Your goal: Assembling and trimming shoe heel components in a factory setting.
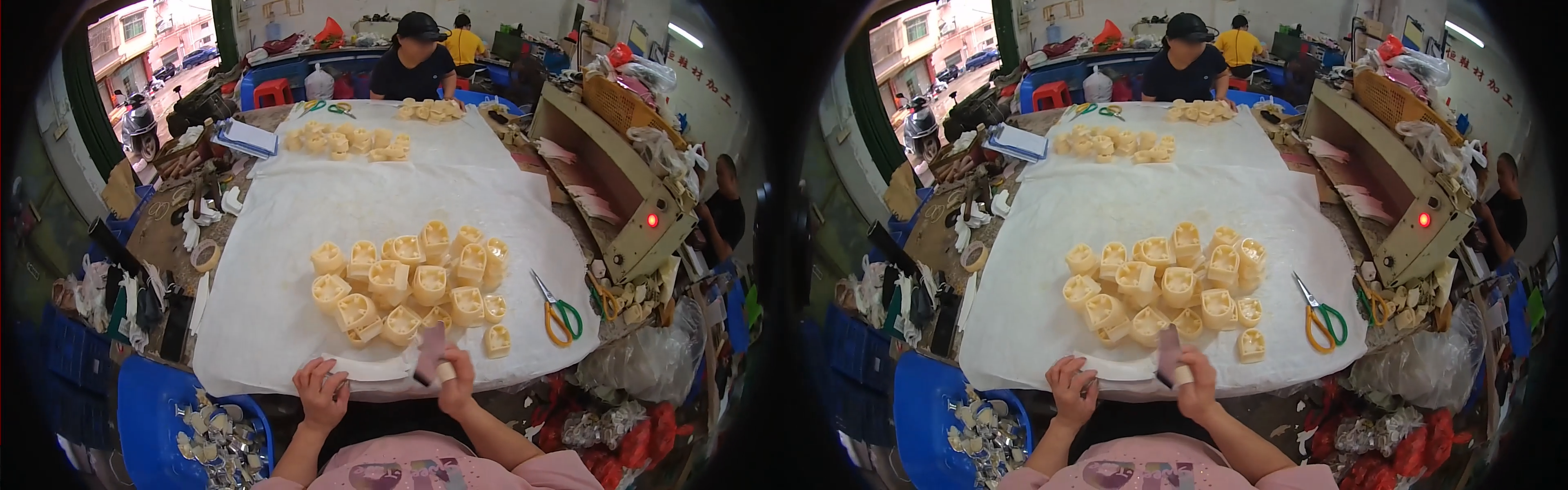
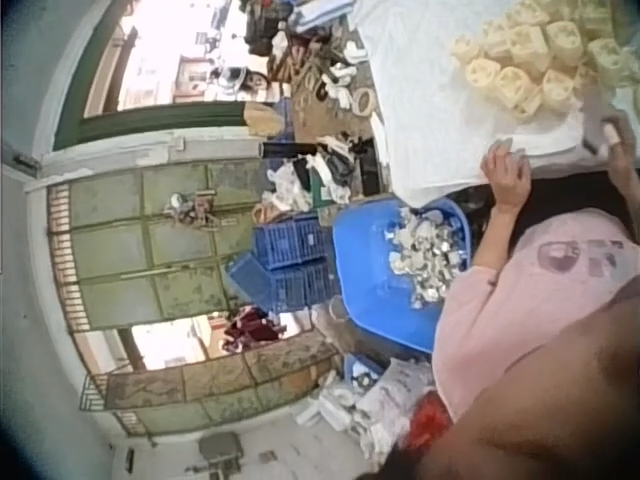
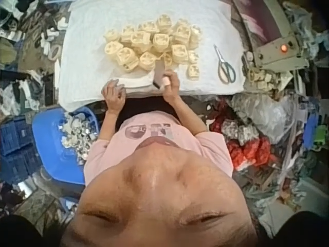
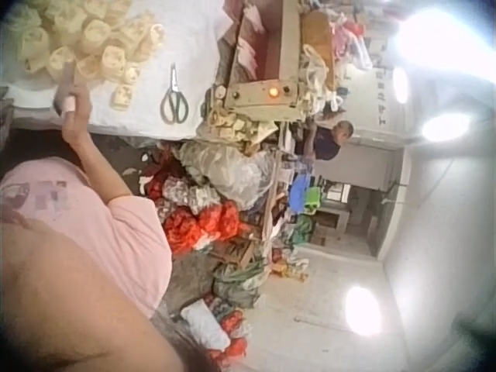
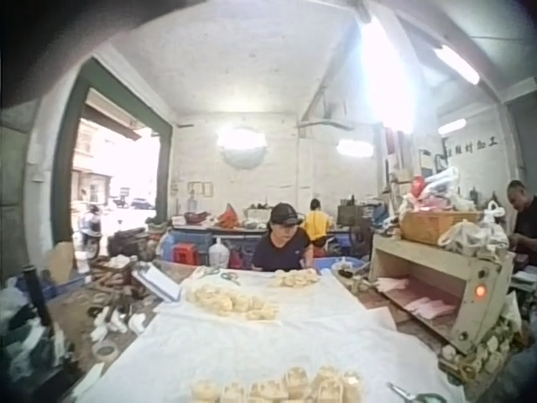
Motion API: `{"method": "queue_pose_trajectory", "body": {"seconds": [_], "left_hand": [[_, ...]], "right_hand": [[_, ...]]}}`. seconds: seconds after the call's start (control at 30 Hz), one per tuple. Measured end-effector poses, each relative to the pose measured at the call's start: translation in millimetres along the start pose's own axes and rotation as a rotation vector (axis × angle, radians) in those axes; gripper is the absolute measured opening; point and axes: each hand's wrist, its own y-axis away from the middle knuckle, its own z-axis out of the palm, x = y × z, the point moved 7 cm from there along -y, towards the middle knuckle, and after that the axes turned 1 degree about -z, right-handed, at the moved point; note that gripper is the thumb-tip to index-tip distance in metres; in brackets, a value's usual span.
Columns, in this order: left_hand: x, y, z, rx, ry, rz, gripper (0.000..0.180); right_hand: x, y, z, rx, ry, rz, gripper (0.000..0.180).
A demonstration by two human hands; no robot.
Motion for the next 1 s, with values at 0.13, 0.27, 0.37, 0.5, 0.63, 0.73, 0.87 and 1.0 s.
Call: {"method": "queue_pose_trajectory", "body": {"seconds": [0.13,0.27,0.37,0.5,0.63,0.73,0.87,1.0], "left_hand": [[1,0,-8,0.063,-0.024,-0.043,0.024],[4,-2,-6,0.066,-0.036,-0.040,0.023],[10,-3,-3,0.019,-0.028,-0.017,0.023],[8,0,-4,0.023,-0.044,-0.026,0.023],[9,-3,-4,0.034,-0.056,-0.023,0.023],[10,-5,-2,0.026,-0.059,-0.027,0.023],[8,-2,-2,0.010,-0.054,-0.032,0.023],[7,-3,0,0.012,-0.051,-0.033,0.023]], "right_hand": [[32,12,-5,0.044,-0.335,0.213,0.012],[55,31,-9,-0.033,-0.108,0.182,0.012],[53,31,-10,-0.035,-0.137,0.164,0.015],[45,27,-9,-0.086,-0.049,0.217,0.015],[47,29,-10,-0.083,-0.039,0.226,0.015],[47,30,-10,-0.070,-0.044,0.220,0.016],[50,32,-10,-0.069,-0.035,0.209,0.018],[48,31,-11,-0.050,-0.070,0.205,0.020]]}}
